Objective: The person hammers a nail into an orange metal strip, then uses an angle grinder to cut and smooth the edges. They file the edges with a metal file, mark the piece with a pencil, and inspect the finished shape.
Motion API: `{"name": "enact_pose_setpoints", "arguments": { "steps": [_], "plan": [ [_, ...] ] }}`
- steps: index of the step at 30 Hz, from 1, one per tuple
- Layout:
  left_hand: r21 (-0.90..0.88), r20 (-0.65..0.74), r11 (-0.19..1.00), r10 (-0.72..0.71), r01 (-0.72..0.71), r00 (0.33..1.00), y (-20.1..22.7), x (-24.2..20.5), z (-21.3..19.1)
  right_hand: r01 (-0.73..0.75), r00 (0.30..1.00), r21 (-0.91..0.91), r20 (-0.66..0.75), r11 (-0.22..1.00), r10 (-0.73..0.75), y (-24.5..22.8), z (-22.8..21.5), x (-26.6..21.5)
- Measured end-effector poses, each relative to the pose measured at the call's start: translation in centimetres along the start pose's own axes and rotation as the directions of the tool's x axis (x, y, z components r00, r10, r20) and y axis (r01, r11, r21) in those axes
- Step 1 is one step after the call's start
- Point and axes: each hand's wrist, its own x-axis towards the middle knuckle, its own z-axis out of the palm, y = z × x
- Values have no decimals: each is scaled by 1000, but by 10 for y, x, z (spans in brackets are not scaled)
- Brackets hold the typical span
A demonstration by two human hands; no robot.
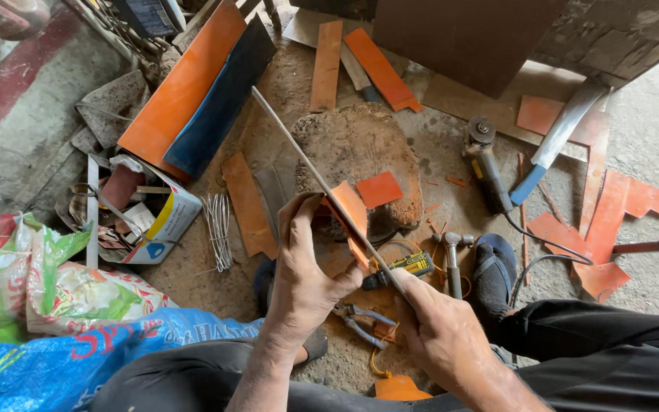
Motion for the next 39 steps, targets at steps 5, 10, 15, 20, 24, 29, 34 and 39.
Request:
{"name": "enact_pose_setpoints", "arguments": {
  "steps": [5,10,15,20,24,29,34,39],
  "plan": [
    [42,17,998,35,-36,999,-2,-3,0,-174,982,107,86,979,165,0,1,0],
    [42,12,995,86,-86,996,-2,-5,-1,-26,1000,139,3,990,26,-6,-12,-9],
    [136,-5,974,183,-181,983,0,1,2,-18,1000,85,-10,996,18,-8,-11,-3],
    [-1,15,1000,25,-25,1000,3,0,2,-73,997,62,32,995,71,-6,-7,3],
    [-44,35,999,31,-29,999,-1,1,3,-174,984,170,64,970,165,-9,-16,4],
    [90,-5,993,78,-77,997,-5,-4,6,-48,997,134,-58,990,56,-19,-22,-4],
    [22,-11,1000,22,-22,1000,-2,-4,8,-163,986,55,56,985,160,-10,-10,6],
    [-35,12,999,-14,15,1000,-2,-3,7,-92,996,136,29,986,89,-9,-14,2]
  ]
}}
